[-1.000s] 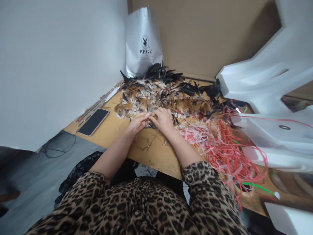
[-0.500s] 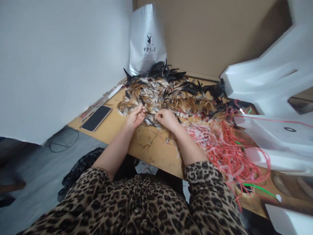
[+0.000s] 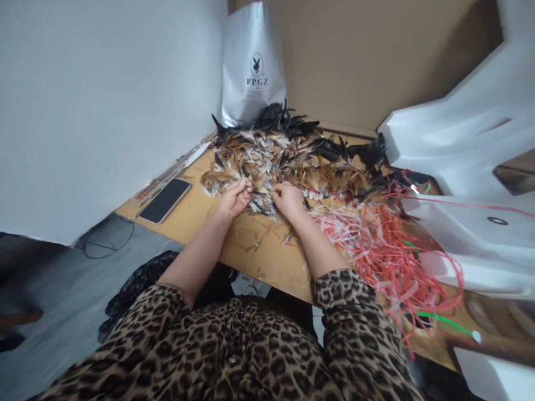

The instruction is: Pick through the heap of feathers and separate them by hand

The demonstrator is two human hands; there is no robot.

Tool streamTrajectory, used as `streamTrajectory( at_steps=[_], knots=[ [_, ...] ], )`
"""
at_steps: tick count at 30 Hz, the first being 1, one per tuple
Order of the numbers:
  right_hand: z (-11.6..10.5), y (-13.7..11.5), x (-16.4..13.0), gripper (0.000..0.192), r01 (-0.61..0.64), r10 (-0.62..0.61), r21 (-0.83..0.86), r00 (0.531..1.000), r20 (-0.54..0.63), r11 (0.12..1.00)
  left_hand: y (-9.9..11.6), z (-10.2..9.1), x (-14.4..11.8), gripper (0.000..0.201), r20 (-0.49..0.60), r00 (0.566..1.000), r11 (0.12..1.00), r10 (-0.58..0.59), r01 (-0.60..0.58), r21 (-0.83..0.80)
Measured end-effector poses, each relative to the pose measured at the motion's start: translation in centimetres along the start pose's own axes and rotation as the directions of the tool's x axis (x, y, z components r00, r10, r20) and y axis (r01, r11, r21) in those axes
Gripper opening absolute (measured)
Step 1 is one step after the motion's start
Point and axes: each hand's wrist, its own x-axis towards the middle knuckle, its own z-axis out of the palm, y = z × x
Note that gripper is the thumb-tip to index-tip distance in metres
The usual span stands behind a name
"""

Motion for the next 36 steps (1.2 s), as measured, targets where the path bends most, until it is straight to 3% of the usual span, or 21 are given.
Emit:
streamTrajectory(
  at_steps=[9,11,13,15,18,21,25,29,33,36],
  knots=[
    [0.6,-1.5,0.5,0.017,-0.085,0.098,-0.172,0.993,0.067,0.981,0.0,0.1,-0.1,0.009,-0.012,1.000,1.000,-0.019,0.019,0.013],
    [0.3,-1.2,0.6,0.016,-0.101,0.107,-0.094,0.993,0.052,0.990,0.1,0.2,-0.1,0.010,-0.026,0.999,0.999,-0.023,0.024,0.027],
    [-0.1,-0.7,0.6,0.014,-0.151,0.149,0.088,0.988,0.030,0.985,0.0,0.2,-0.2,0.009,-0.023,0.999,0.999,-0.022,0.023,0.025],
    [-0.5,-0.4,0.7,0.014,-0.235,0.232,0.327,0.971,0.050,0.915,0.0,0.3,-0.2,0.009,-0.012,1.000,0.999,-0.023,0.023,0.025],
    [-1.0,-0.4,0.7,0.018,-0.373,0.356,0.597,0.922,0.153,0.710,-0.1,0.4,-0.2,0.009,-0.012,0.999,0.998,-0.033,0.034,0.050],
    [-1.3,-0.9,0.7,0.025,-0.435,0.394,0.713,0.888,0.238,0.550,-0.3,0.5,-0.3,0.010,-0.005,0.999,0.994,-0.049,0.049,0.099],
    [-1.4,-1.7,0.6,0.030,-0.438,0.376,0.774,0.884,0.278,0.457,-0.5,0.7,-0.4,0.013,0.004,0.997,0.977,-0.073,0.070,0.203],
    [-1.4,-2.2,0.5,0.028,-0.373,0.337,0.779,0.916,0.220,0.504,-0.7,0.9,-0.6,0.018,0.010,0.994,0.952,-0.106,0.099,0.290],
    [-1.2,-2.3,0.3,0.018,-0.200,0.213,0.682,0.975,0.066,0.704,-0.9,1.0,-0.8,0.020,0.024,0.989,0.935,-0.145,0.129,0.330],
    [-1.0,-2.2,0.1,0.013,-0.108,0.129,0.534,0.992,-0.002,0.839,-1.0,1.0,-0.8,0.019,0.023,0.985,0.934,-0.169,0.152,0.324]
  ],
)
